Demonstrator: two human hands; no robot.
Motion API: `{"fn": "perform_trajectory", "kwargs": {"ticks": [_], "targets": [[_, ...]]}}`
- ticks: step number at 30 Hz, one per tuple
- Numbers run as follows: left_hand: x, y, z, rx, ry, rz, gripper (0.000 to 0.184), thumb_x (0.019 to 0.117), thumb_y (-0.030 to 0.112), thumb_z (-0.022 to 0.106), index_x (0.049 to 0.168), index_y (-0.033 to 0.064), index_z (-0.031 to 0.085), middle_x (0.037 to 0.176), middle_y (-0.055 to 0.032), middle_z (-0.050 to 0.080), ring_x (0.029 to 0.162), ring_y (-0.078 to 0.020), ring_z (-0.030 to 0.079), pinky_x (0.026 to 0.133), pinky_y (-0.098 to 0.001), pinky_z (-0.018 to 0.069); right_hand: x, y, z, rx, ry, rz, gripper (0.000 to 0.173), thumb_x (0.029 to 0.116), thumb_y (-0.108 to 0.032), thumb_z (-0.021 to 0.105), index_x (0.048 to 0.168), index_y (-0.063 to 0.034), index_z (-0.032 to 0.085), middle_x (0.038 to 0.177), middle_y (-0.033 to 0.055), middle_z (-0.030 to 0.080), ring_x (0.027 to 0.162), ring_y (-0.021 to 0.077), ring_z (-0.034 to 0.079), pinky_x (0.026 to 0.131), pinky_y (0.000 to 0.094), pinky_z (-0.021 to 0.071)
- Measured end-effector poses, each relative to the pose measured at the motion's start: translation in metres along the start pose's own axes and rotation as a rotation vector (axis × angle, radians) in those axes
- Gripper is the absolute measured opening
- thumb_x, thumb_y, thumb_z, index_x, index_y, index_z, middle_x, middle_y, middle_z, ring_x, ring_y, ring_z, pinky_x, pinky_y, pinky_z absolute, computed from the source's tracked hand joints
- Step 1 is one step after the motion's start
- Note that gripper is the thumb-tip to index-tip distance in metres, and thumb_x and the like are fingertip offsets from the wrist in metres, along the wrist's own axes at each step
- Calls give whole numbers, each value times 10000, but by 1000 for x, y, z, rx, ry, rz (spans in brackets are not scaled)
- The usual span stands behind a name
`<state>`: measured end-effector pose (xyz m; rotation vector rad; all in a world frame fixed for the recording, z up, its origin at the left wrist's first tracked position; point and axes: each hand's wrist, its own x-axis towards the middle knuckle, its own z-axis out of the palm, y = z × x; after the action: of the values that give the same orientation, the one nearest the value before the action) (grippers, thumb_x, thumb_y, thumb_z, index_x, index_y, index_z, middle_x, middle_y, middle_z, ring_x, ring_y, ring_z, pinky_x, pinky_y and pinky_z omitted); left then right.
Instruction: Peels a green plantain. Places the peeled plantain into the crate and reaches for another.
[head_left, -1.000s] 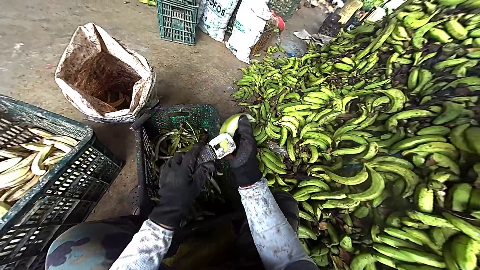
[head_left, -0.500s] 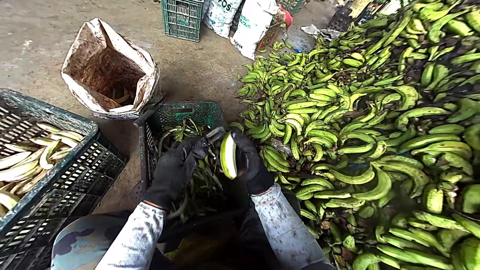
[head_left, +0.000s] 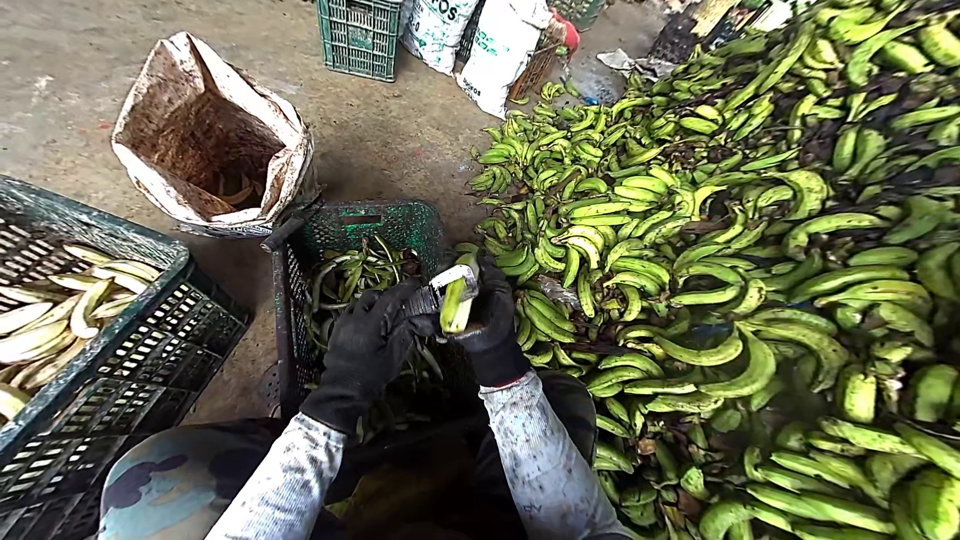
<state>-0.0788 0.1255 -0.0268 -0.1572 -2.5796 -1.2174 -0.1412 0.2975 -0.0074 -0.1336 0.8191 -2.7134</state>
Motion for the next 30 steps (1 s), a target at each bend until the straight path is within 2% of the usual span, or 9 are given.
{"fn": "perform_trajectory", "kwargs": {"ticks": [6,13,15,17,19,21,25,28,30], "targets": [[-5,-7,6,118,-43,27,553,959,562,512,1408,261,629,1053,-141,678,941,-348,649,782,-586,515,-8,-7,4,-313,196,126,428,1095,-443,305,1117,-146,613,883,41,669,772,143,672,660,340,593],[1,0,4,19,-220,-249,458,1028,399,520,1470,286,554,1248,-164,663,1092,-354,653,920,-600,507,-16,-1,-18,-1170,210,-5,425,1119,-344,293,1309,-90,577,997,89,652,805,144,641,712,339,573],[2,-1,3,-47,-234,-259,454,1034,364,526,1477,269,546,1267,-139,666,1119,-323,649,943,-589,504,-23,-4,-9,-1379,191,-26,450,1123,-304,289,1340,-55,596,1146,110,668,1013,135,640,919,339,535],[0,-2,3,-93,-233,-246,461,1021,344,520,1471,252,553,1256,-119,669,1115,-295,645,936,-571,505,-27,-8,-6,-1487,114,-93,433,1114,-252,316,1314,-6,610,1178,138,666,1080,136,625,982,328,506],[0,-5,2,-139,-239,-296,419,1056,355,500,1454,243,564,1233,-103,688,1097,-274,664,932,-579,513,-28,-10,-12,-1519,25,-148,436,1098,-273,360,1125,21,681,974,146,682,910,173,651,847,385,543],[3,-14,2,-179,-250,-416,386,1073,414,483,1408,254,590,1119,-97,712,1010,-260,680,893,-577,524,-26,-8,-18,-1432,-60,-144,487,1067,-311,336,1010,2,706,863,102,690,776,150,656,732,375,564],[2,-14,-3,-140,-257,-471,442,1028,532,522,1401,300,578,1026,-82,708,912,-241,677,825,-551,535,-15,-5,-30,-1006,197,85,550,1081,-436,233,1241,-54,595,918,96,656,701,184,637,610,370,574],[-3,-14,1,-30,-278,-301,432,1034,431,537,1425,250,566,1097,-113,702,962,-295,683,851,-585,535,-13,-13,-33,-337,336,214,522,1070,-567,284,1035,-144,588,696,41,580,504,127,548,436,265,491],[-11,-12,7,54,-270,-97,464,1011,385,554,1419,169,599,1207,-163,693,1074,-354,676,921,-605,521,-16,-16,-45,-117,254,205,474,1073,-512,326,1034,-147,626,740,41,631,580,132,618,508,288,551]]}}
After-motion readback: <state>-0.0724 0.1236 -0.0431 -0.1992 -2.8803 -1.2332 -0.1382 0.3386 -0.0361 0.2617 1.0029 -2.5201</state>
